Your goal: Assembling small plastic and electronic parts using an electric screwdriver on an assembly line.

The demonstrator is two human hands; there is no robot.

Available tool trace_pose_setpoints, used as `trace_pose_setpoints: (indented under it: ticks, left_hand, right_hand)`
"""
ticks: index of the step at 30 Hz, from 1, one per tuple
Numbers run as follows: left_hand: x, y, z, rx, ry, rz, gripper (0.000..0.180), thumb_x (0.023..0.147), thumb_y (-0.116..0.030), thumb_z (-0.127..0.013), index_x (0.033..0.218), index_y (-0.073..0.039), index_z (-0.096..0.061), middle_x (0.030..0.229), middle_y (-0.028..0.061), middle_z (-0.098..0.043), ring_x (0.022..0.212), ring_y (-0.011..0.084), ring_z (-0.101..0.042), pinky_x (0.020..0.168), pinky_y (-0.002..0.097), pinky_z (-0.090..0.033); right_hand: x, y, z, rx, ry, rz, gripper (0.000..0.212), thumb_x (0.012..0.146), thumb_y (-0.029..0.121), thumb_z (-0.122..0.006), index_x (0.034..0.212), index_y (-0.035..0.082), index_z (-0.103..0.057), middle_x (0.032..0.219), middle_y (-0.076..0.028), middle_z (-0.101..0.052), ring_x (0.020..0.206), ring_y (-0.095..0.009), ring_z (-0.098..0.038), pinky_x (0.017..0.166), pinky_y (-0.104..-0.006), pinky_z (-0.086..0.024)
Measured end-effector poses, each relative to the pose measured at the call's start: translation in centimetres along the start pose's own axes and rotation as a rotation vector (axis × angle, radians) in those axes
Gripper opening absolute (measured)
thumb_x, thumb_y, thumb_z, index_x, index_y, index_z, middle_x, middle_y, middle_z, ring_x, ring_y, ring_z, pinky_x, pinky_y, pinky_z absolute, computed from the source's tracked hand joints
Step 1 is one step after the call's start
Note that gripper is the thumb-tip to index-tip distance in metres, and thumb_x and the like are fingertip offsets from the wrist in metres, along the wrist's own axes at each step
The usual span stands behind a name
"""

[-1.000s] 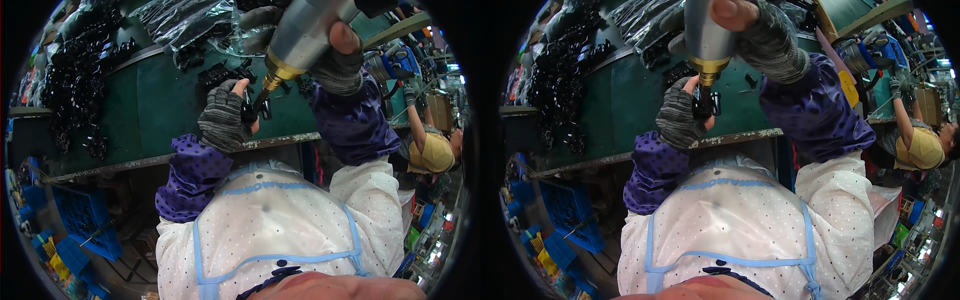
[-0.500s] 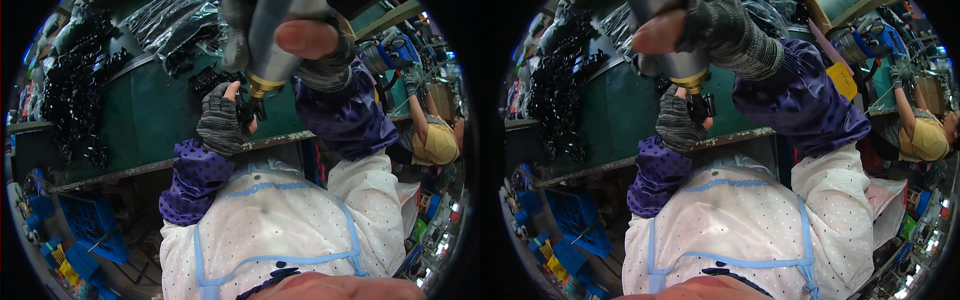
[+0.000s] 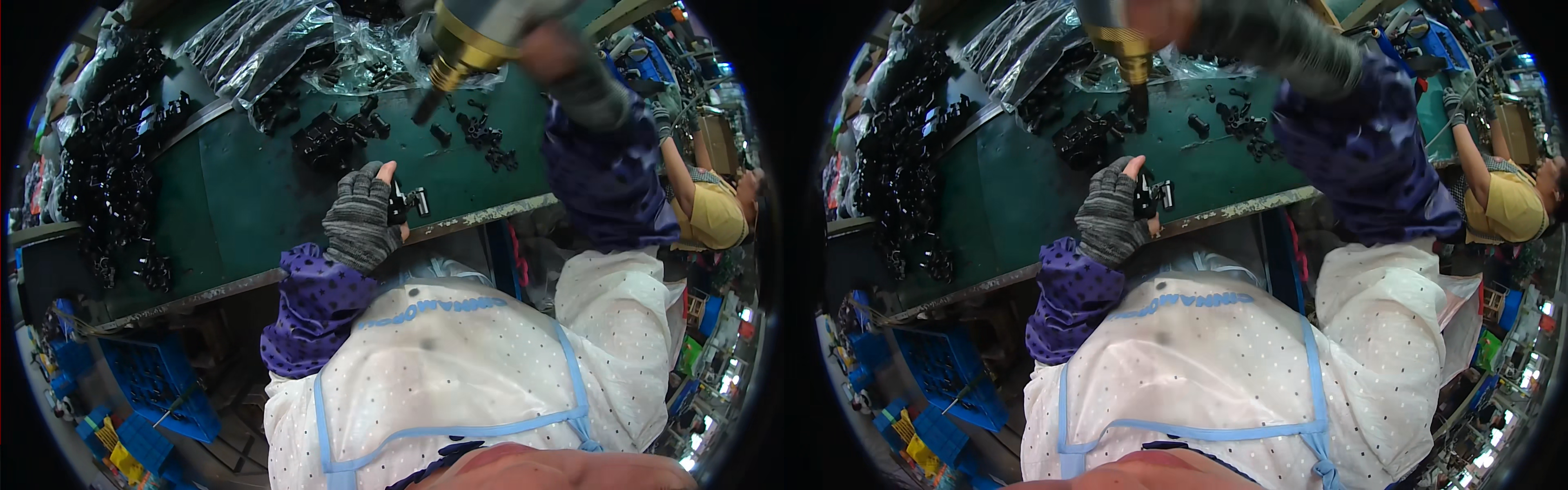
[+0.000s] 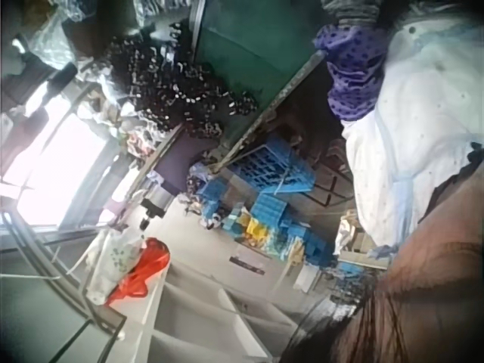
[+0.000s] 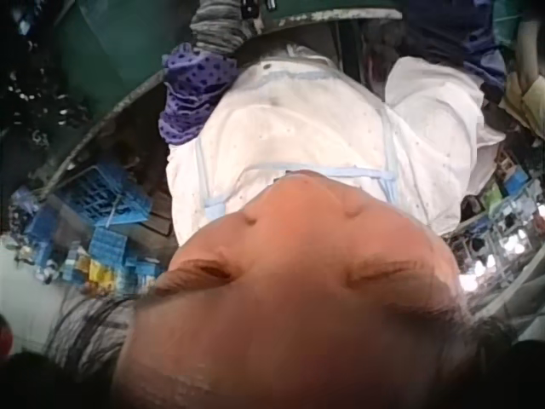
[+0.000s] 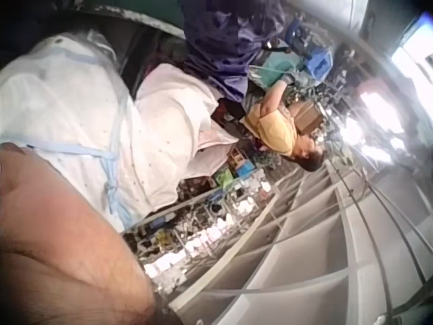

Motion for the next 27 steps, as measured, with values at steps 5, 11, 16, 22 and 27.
trace_pose_setpoints:
  ticks: [5, 11, 16, 22, 27]
  left_hand:
    - [-1.1, 0.3, 1.2, -0.012, -0.159, -0.134, 0.059, 0.061, -0.007, -0.068, 0.119, -0.006, -0.054, 0.120, 0.0145, -0.051, 0.112, 0.0345, -0.049, 0.095, 0.0420, -0.042]
    - [-1.1, 0.0, 1.3, -0.117, -0.232, -0.120, 0.051, 0.064, -0.004, -0.069, 0.114, -0.007, -0.056, 0.118, 0.0132, -0.052, 0.109, 0.0316, -0.052, 0.092, 0.0385, -0.044]
    - [-1.4, 0.1, 1.1, -0.175, -0.272, -0.080, 0.047, 0.064, -0.003, -0.070, 0.108, -0.008, -0.057, 0.115, 0.0128, -0.053, 0.104, 0.0299, -0.055, 0.087, 0.0365, -0.047]
    - [-1.3, 0.1, 1.2, -0.136, -0.275, -0.107, 0.047, 0.063, -0.003, -0.071, 0.108, -0.009, -0.058, 0.113, 0.0125, -0.054, 0.104, 0.0291, -0.055, 0.086, 0.0357, -0.048]
    - [-1.5, 0.1, 1.3, -0.146, -0.261, -0.114, 0.046, 0.063, -0.003, -0.071, 0.107, -0.010, -0.058, 0.114, 0.0121, -0.055, 0.106, 0.0301, -0.054, 0.090, 0.0373, -0.045]
  right_hand:
    - [-8.3, -12.1, -3.0, -0.913, 0.077, -0.816, 0.027, 0.085, 0.023, -0.060, 0.109, 0.010, -0.059, 0.105, -0.012, -0.061, 0.101, -0.029, -0.058, 0.084, -0.0366, -0.046]
    - [-11.8, -16.7, -3.8, -0.825, -0.029, -0.898, 0.020, 0.086, 0.024, -0.058, 0.098, 0.009, -0.061, 0.098, -0.012, -0.062, 0.092, -0.031, -0.060, 0.080, -0.0391, -0.047]
    - [-10.4, -15.3, -4.1, -0.826, 0.101, -0.917, 0.023, 0.085, 0.024, -0.059, 0.102, 0.008, -0.059, 0.102, -0.015, -0.060, 0.093, -0.032, -0.060, 0.080, -0.0405, -0.048]
    - [-11.0, -15.8, -5.0, -0.927, 0.072, -0.850, 0.021, 0.086, 0.019, -0.056, 0.104, 0.008, -0.059, 0.102, -0.015, -0.060, 0.092, -0.033, -0.060, 0.079, -0.0404, -0.049]
    - [-10.0, -12.0, -5.1, -0.464, -0.309, -0.556, 0.019, 0.088, 0.022, -0.056, 0.098, 0.007, -0.063, 0.091, -0.011, -0.063, 0.075, -0.023, -0.062, 0.068, -0.0316, -0.051]
Point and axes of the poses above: each hand's wrist, its own x-axis towards the middle knuckle, its own z-axis out of the back of the hand, y = z × x, the point moved 3 cm from there along x, towards the middle knuckle
